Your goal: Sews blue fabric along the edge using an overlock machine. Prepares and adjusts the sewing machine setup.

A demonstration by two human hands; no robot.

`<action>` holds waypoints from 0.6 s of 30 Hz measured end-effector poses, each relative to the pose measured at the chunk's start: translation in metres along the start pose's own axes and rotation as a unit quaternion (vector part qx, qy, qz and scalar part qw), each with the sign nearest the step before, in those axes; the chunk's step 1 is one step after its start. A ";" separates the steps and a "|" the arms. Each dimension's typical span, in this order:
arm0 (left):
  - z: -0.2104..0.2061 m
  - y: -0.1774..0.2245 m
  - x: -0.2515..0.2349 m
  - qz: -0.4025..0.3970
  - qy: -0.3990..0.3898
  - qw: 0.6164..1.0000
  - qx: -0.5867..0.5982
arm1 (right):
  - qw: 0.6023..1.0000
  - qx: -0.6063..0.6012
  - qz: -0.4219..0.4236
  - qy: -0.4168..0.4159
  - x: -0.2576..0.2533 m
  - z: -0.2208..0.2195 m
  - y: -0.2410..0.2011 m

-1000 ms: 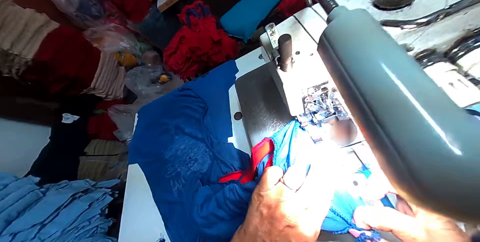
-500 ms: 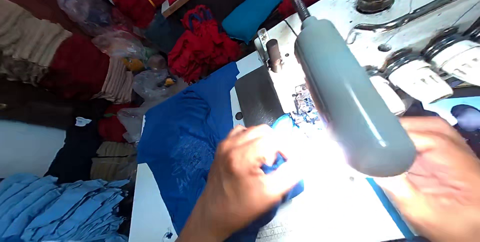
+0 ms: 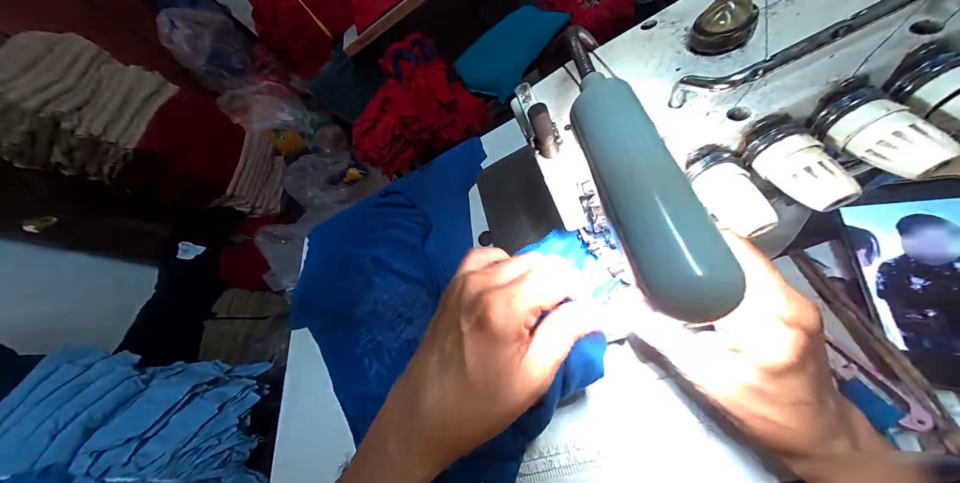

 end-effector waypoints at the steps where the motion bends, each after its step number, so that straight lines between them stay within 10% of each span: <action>1: -0.005 0.003 0.001 -0.029 -0.006 1.000 -0.001 | 1.000 0.014 0.010 0.006 0.000 -0.001 -0.003; 18: -0.043 0.005 0.021 -0.093 -0.044 0.994 -0.046 | 0.994 0.065 0.073 0.039 0.007 0.008 0.003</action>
Point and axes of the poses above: each hand's wrist, its own x-axis away from the middle knuckle, its own z-axis out of the back of the hand, y = z × x, the point moved 10 cm from there along -x, towards the middle knuckle, and after that the axes turned 9 degrees about -y, right-handed, at the moved point
